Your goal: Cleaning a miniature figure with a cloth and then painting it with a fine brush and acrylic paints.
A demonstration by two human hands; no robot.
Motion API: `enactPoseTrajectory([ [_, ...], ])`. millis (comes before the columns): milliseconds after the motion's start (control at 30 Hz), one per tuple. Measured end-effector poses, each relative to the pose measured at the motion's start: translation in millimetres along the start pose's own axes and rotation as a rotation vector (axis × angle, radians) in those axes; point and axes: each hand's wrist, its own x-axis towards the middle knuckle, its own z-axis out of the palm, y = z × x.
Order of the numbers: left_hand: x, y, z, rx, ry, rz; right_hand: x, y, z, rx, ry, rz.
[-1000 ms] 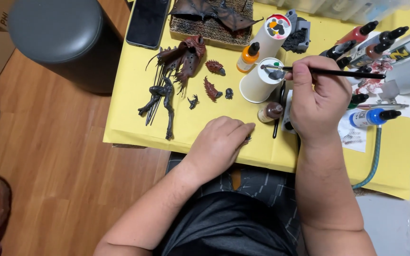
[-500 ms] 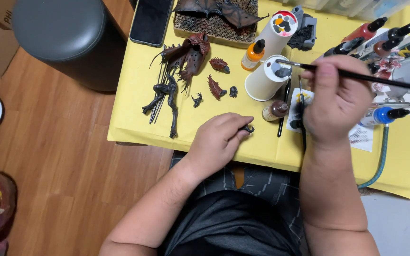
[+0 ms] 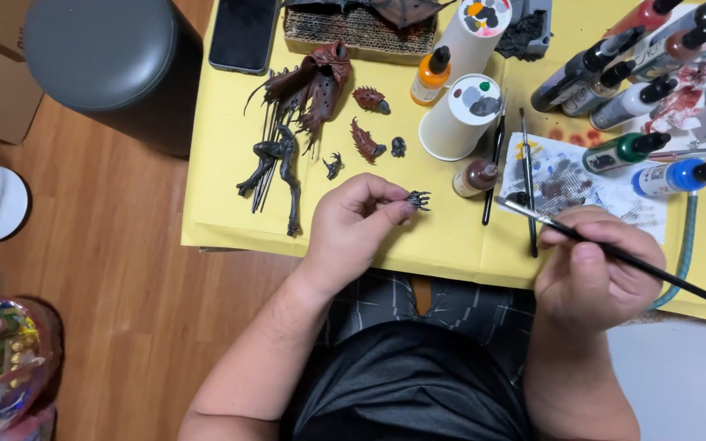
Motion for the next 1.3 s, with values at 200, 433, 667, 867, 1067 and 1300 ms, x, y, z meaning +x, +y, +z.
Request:
enactPoseTrajectory([
  [200, 2, 1, 1, -0.01, -0.024, -0.041, -5, 12, 26, 0.035, -0.117, -0.264],
  [433, 5, 4, -1, 0.021, -0.019, -0.071, -8, -4, 37, -0.171, -0.342, -0.262],
  [667, 6, 0, 1, 0.015, -0.014, -0.064, -5, -6, 38, -0.184, -0.425, -0.281],
  [867, 4, 1, -2, 0.068, -0.008, 0.0, -8, -3, 42, -0.168, -0.374, -0.291],
  [1067, 1, 5, 5, 0.127, -0.003, 0.066, 10, 10, -19, -0.26, 0.039, -0.283],
  [1300, -1, 3, 1, 0.105, -0.009, 0.055, 42, -12, -69, -0.705, -0.055, -0.04],
])
